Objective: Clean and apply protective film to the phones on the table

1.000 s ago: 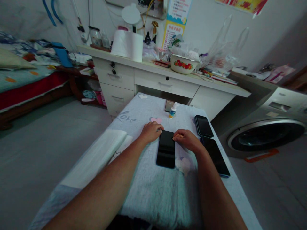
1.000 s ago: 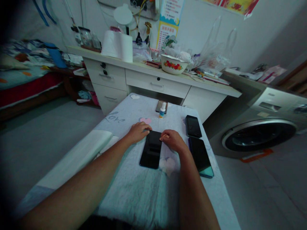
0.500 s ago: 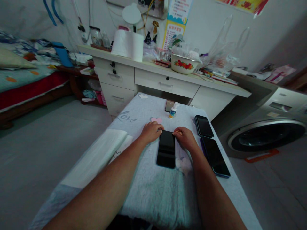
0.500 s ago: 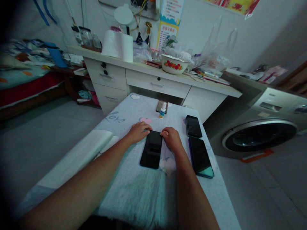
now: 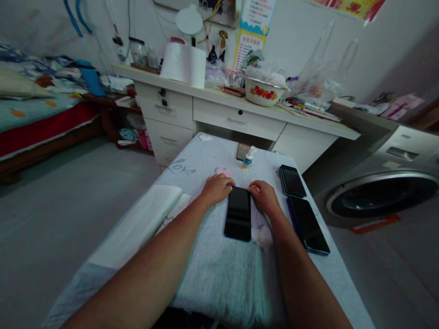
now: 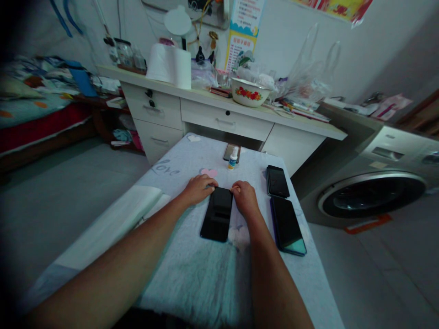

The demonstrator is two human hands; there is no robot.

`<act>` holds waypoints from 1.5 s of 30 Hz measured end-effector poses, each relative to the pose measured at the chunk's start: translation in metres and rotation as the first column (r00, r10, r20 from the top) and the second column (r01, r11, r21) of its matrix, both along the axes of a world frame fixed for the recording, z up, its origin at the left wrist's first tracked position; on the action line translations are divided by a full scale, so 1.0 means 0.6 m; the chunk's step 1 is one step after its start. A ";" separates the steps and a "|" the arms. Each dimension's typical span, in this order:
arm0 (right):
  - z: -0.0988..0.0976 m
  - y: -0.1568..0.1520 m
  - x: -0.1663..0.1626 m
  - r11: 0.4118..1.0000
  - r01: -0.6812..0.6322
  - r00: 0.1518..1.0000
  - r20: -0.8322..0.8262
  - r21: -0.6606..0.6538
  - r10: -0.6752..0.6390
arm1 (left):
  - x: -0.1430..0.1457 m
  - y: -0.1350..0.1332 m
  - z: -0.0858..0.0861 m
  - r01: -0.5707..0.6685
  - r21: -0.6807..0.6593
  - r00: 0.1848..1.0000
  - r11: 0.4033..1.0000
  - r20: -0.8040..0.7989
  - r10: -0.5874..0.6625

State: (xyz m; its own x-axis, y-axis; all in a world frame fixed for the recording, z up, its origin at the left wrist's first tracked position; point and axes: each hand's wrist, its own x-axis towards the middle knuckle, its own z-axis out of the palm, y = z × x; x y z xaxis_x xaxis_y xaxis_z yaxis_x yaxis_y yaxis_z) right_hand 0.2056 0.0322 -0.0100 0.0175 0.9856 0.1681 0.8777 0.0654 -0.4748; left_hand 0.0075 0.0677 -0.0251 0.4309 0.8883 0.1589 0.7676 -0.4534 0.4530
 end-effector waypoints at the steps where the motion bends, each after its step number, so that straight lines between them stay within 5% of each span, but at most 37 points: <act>1: 0.000 0.000 -0.001 1.000 -0.001 1.000 0.004 0.000 0.001 | 0.000 0.000 0.000 -0.001 -0.005 1.000 1.000 0.001 0.001; 25: 0.023 0.037 -0.058 0.991 -0.095 0.966 0.233 -0.095 0.115 | -0.006 0.000 0.003 0.001 -0.007 1.000 1.000 -0.009 -0.001; 45: 0.042 0.021 -0.008 0.975 -0.128 0.988 0.066 -0.181 0.141 | -0.006 0.002 -0.004 0.005 -0.008 1.000 1.000 0.017 -0.005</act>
